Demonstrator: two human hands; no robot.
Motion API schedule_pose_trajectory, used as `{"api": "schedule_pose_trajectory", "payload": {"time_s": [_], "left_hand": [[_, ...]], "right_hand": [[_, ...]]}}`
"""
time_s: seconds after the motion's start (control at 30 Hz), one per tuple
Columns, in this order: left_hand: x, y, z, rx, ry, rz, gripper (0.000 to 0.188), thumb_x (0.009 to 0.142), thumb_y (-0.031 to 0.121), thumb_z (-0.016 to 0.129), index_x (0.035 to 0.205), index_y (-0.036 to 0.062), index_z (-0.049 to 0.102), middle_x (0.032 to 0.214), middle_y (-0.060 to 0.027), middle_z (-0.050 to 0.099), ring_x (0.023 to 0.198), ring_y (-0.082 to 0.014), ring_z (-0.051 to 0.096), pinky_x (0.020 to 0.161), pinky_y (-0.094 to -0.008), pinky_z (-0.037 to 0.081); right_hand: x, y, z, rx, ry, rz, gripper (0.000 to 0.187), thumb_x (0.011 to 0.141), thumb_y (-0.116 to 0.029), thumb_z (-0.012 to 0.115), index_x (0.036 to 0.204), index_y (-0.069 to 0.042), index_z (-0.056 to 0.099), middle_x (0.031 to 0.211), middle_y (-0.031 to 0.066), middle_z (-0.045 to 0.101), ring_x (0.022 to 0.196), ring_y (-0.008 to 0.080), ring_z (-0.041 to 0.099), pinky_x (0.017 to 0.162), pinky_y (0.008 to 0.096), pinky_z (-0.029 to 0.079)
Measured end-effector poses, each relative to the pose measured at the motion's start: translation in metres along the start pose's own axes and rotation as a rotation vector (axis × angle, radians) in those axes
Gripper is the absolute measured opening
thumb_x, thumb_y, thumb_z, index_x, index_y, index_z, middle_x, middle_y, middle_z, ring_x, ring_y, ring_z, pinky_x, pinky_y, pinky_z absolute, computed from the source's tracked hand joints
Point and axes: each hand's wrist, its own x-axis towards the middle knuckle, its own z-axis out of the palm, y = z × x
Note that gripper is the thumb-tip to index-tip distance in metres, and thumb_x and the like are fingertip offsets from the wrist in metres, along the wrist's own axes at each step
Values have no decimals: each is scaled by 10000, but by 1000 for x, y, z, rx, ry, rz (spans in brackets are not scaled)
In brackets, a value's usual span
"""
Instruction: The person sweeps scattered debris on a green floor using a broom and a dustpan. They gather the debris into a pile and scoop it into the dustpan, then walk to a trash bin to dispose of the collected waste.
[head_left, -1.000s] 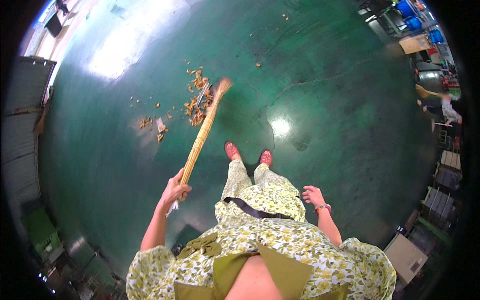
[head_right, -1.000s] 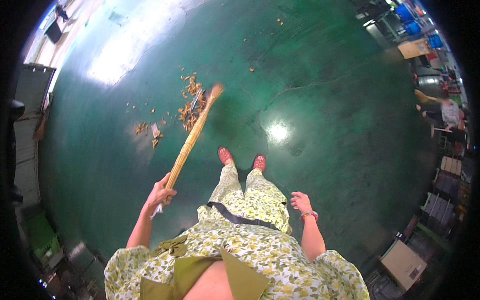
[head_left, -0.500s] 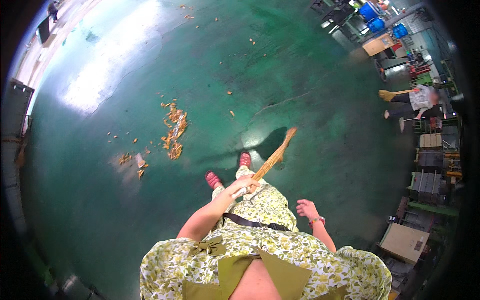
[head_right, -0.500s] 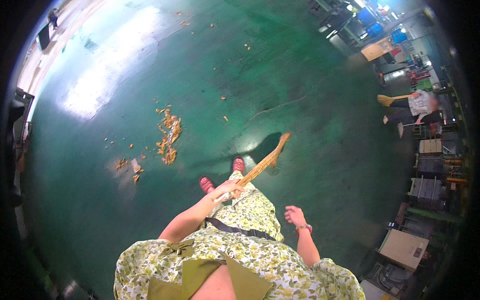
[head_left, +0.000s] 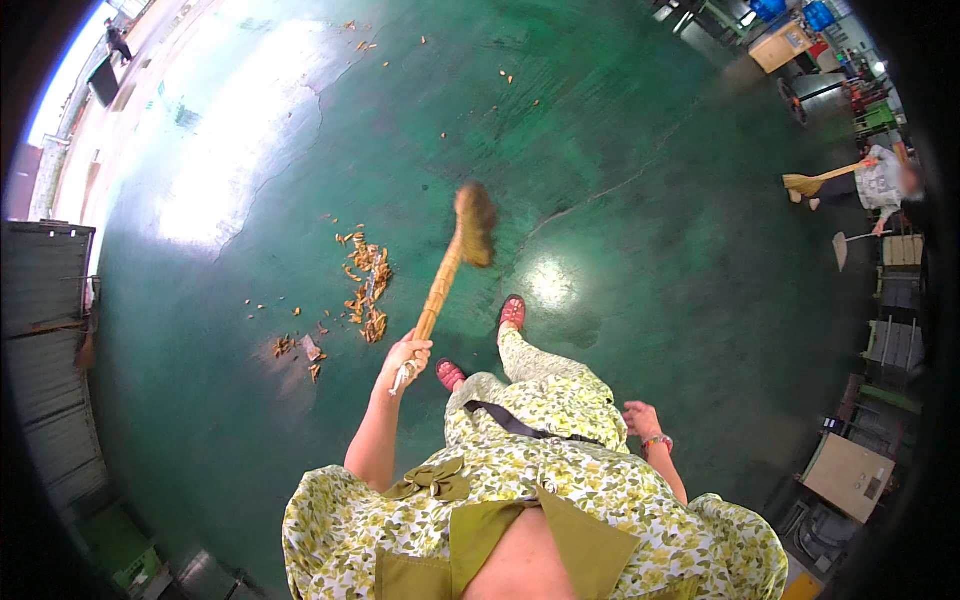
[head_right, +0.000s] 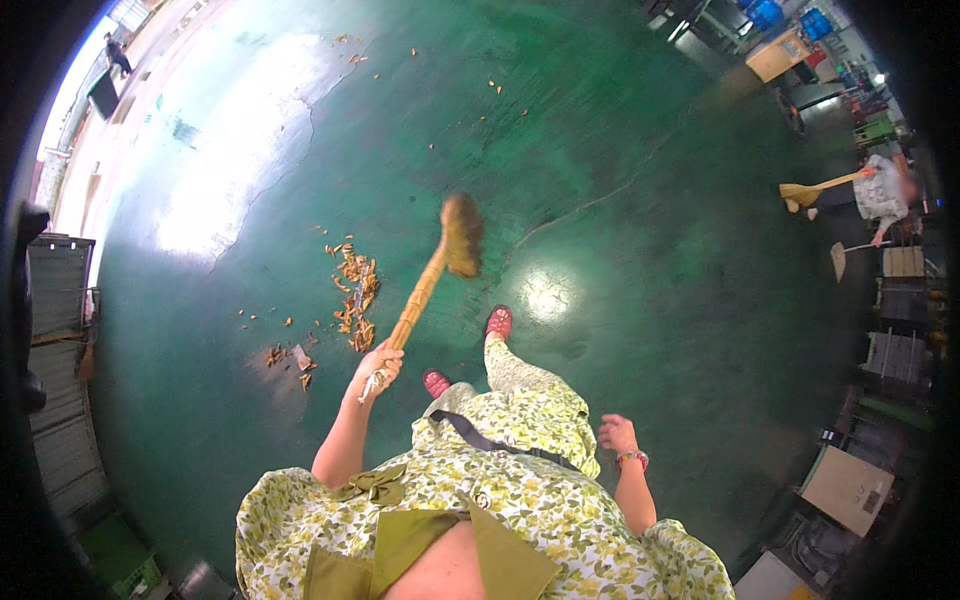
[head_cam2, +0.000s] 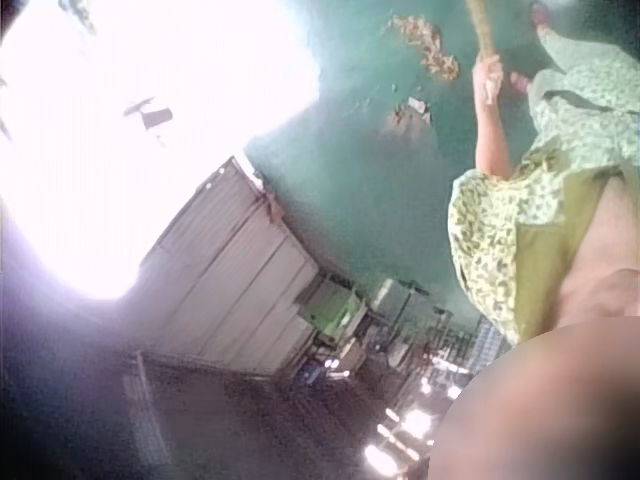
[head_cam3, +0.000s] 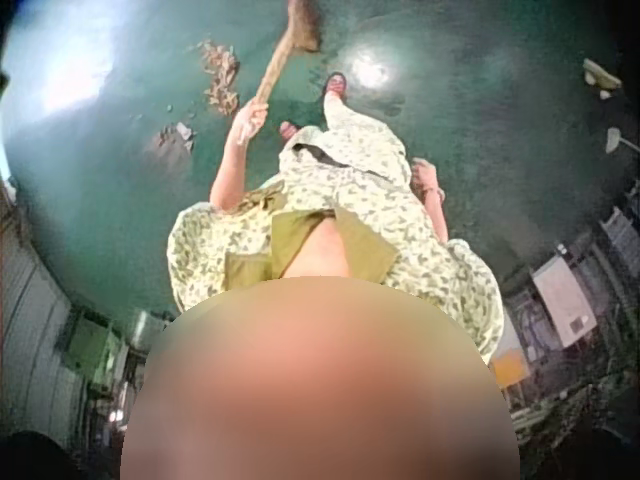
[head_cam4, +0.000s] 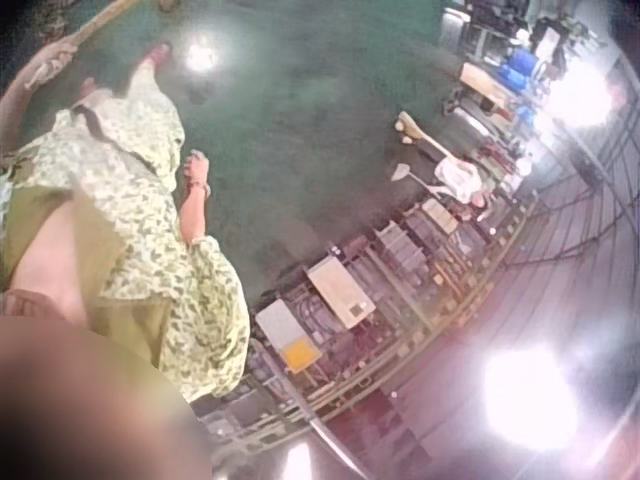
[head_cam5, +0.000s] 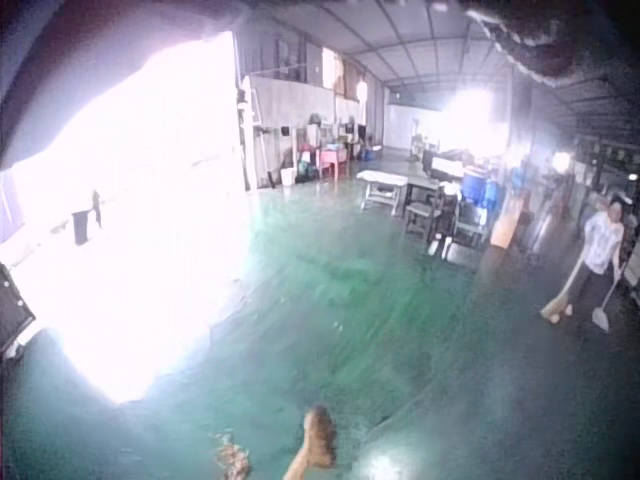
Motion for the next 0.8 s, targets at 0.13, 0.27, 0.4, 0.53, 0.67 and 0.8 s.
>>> {"api": "schedule_pose_trajectory", "payload": {"time_s": [0.13,0.27,0.4,0.53,0.67,0.8], "left_hand": [[-23,7,52,406,215,307,348,672,-62,541,954,101,417,502,2,377,363,-88,390,303,-236,313],[-45,7,105,564,333,350,406,656,-68,541,1011,89,423,514,1,379,378,-96,395,321,-240,319],[-62,24,142,741,207,254,662,660,-58,552,1254,120,322,544,8,401,402,-73,396,349,-224,325],[-64,49,210,929,-88,109,670,690,39,572,1290,84,277,575,21,427,446,-58,417,403,-208,342],[12,50,277,1055,-424,4,652,676,123,616,1256,77,321,641,1,475,476,-80,454,417,-219,359],[129,2,334,987,-453,-168,295,655,121,638,894,32,491,502,-14,498,407,-103,469,374,-248,347]], "right_hand": [[17,-54,-9,-9,-51,-79,306,811,-89,373,1087,-41,495,871,137,593,681,206,588,583,322,488],[28,-78,-20,104,-12,-88,320,809,-76,357,1100,-43,485,905,142,587,740,222,586,623,338,488],[50,-66,-21,120,0,1,301,810,-84,369,1081,-60,500,867,123,590,702,210,585,592,330,486],[53,-85,6,101,-46,37,314,795,-56,359,1071,-51,510,866,123,594,691,212,588,580,326,488],[51,-102,23,226,-37,-56,289,810,-100,402,1072,-54,516,870,130,598,690,218,594,576,320,494],[18,-100,38,352,187,-268,189,771,-80,483,924,-31,582,693,89,602,575,156,570,492,285,458]]}}
